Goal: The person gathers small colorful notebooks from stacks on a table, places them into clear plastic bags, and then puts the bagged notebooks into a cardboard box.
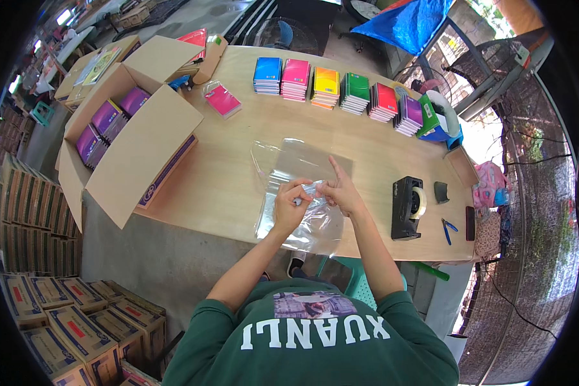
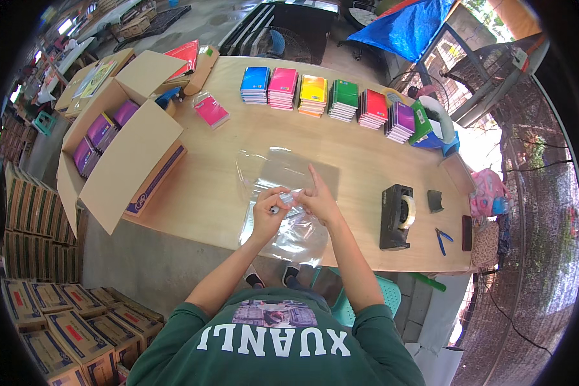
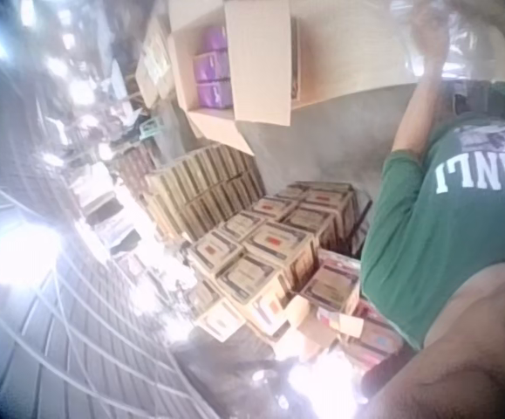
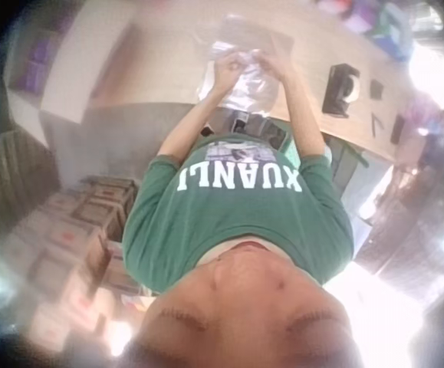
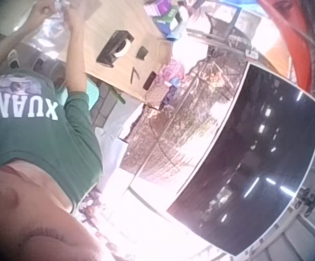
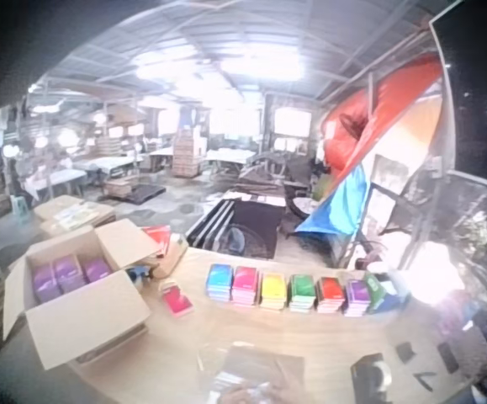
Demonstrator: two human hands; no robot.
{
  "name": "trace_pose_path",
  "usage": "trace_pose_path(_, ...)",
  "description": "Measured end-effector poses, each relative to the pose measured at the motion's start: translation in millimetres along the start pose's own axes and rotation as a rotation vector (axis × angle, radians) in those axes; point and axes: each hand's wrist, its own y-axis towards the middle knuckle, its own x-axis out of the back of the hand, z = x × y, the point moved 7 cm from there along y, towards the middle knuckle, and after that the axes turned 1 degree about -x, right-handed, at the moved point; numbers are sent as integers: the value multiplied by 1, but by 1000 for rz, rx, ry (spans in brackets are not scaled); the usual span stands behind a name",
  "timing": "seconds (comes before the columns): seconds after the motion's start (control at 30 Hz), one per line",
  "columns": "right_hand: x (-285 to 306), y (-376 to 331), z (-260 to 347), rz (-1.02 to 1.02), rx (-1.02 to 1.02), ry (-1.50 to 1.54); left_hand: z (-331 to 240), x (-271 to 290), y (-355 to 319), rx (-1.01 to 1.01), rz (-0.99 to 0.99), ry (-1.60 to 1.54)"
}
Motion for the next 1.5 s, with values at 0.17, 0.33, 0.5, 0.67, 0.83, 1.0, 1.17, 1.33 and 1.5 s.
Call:
trace_pose_path(0.17,-11,5,4,30,-23,-117,2,1,-6,22,-54,5)
trace_pose_path(0.33,-9,7,-6,113,-68,-150,8,0,-11,15,-129,-4)
trace_pose_path(0.5,-6,-4,9,172,-136,-214,4,-1,-11,-15,-173,-17)
trace_pose_path(0.67,-4,-24,49,131,151,-585,5,-3,-11,5,-144,8)
trace_pose_path(0.83,-9,-51,82,-159,370,-566,6,1,-13,22,-187,-5)
trace_pose_path(1.0,-11,-47,41,-392,373,-305,4,1,-14,-20,-221,-17)
trace_pose_path(1.17,-2,-42,-31,-450,184,-315,3,-4,-19,-51,-182,-16)
trace_pose_path(1.33,1,-50,-52,-476,235,-68,30,-2,-9,220,162,-473)
trace_pose_path(1.5,4,-36,-76,-469,243,6,36,-8,22,399,386,-98)
